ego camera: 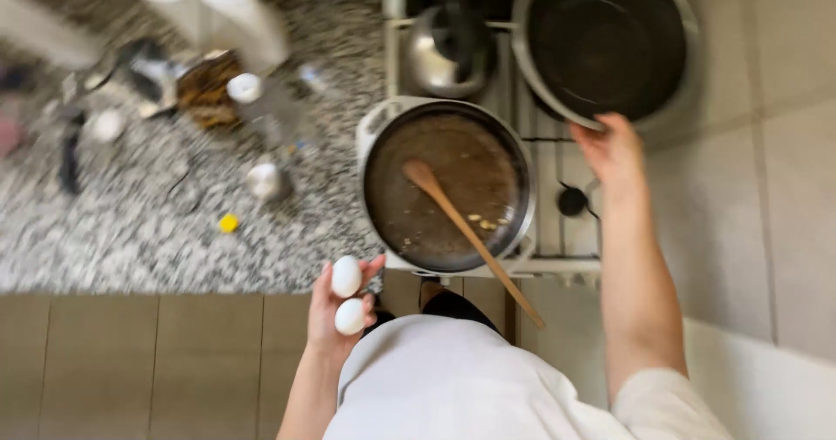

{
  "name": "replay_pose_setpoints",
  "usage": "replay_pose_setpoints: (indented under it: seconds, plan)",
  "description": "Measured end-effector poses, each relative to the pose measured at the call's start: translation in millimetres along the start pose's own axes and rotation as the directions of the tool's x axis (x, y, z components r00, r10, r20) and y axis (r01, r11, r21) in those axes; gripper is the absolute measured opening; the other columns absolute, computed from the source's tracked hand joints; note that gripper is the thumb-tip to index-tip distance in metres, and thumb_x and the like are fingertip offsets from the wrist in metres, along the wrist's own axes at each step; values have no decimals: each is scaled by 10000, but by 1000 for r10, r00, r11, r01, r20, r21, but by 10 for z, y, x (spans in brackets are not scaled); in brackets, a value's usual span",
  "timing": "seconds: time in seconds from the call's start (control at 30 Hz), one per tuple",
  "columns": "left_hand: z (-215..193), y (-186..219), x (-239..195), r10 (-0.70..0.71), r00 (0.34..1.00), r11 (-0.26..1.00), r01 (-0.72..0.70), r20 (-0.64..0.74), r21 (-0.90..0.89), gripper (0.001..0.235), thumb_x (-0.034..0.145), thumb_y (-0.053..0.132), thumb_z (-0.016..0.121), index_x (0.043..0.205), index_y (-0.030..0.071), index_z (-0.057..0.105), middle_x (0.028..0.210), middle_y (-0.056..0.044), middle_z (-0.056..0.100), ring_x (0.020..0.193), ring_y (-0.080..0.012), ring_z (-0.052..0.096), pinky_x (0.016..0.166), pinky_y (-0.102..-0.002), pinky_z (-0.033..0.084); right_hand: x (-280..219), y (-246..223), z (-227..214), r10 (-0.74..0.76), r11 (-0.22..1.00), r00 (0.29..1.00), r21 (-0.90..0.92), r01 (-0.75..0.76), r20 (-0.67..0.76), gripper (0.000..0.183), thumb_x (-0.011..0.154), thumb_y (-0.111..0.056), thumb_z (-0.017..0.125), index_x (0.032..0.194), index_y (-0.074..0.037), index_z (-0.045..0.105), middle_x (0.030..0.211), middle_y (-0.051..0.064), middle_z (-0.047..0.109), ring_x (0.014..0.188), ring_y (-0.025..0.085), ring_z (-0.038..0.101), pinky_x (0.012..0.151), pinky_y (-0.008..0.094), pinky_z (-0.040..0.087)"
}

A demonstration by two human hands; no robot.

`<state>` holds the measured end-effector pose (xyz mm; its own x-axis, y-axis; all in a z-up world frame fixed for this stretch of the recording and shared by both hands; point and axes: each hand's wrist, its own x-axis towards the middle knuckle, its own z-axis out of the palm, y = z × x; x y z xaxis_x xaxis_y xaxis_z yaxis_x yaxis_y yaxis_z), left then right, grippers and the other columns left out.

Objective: The person places eggs into a pot, fills it with water at the sink, and sets it on the stove to boil. They then use a spoon to scoop avocado flesh from its skin and place it onto a plate.

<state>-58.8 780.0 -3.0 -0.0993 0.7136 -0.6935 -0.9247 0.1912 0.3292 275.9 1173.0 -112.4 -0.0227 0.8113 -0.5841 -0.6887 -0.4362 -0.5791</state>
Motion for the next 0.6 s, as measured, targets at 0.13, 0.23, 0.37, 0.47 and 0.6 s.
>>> replay_pose_setpoints:
  seconds: [0.13, 0.23, 0.37, 0.47, 0.6]
  plan:
    - [42, 113, -65, 15, 1000, 998, -15, -8, -53, 464, 882, 455, 459, 1018, 43, 623, 1195, -183, 627, 450, -147, 560, 315, -256, 455, -707, -123, 338, -95, 993, 991, -78, 88, -99, 288, 694, 76, 563, 978, 42, 593, 988, 219, 650, 932, 327, 640, 848, 451, 610]
    - [-4, 206, -123, 0, 999, 999, 2, 46, -50, 436, 912, 438, 423, 980, 56, 622, 1166, -174, 636, 445, -139, 567, 320, -255, 489, -1412, -220, 276, -240, 938, 954, -297, 180, -178, 197, 688, -63, 594, 884, -53, 613, 849, 94, 683, 735, 223, 680, 686, 317, 640]
    - [-185, 328, -102, -32, 994, 999, 32, 104, 2, 443, 923, 429, 404, 999, 43, 609, 1190, -193, 621, 454, -148, 547, 323, -263, 474, -2362, -260, 243, -368, 843, 915, -475, 254, -164, 192, 695, -53, 534, 858, -101, 622, 816, 2, 654, 756, 169, 642, 687, 338, 624]
    - [-290, 424, -172, -90, 986, 996, 87, 139, 33, 434, 927, 421, 406, 1003, 43, 608, 1176, -184, 626, 451, -138, 543, 327, -253, 461, -2689, -173, -70, -456, 782, 859, -566, 261, -235, 216, 692, -24, 566, 856, -142, 489, 793, -9, 577, 737, 154, 607, 577, 327, 496]
    - [-364, 559, -256, -160, 964, 985, 141, 215, 100, 403, 903, 430, 445, 989, 70, 603, 1198, -158, 620, 443, -122, 542, 330, -242, 433, -3139, 134, 13, -513, 700, 822, -675, 233, -249, 298, 739, -87, 673, 910, -194, 453, 742, -38, 575, 670, 103, 619, 464, 243, 441]
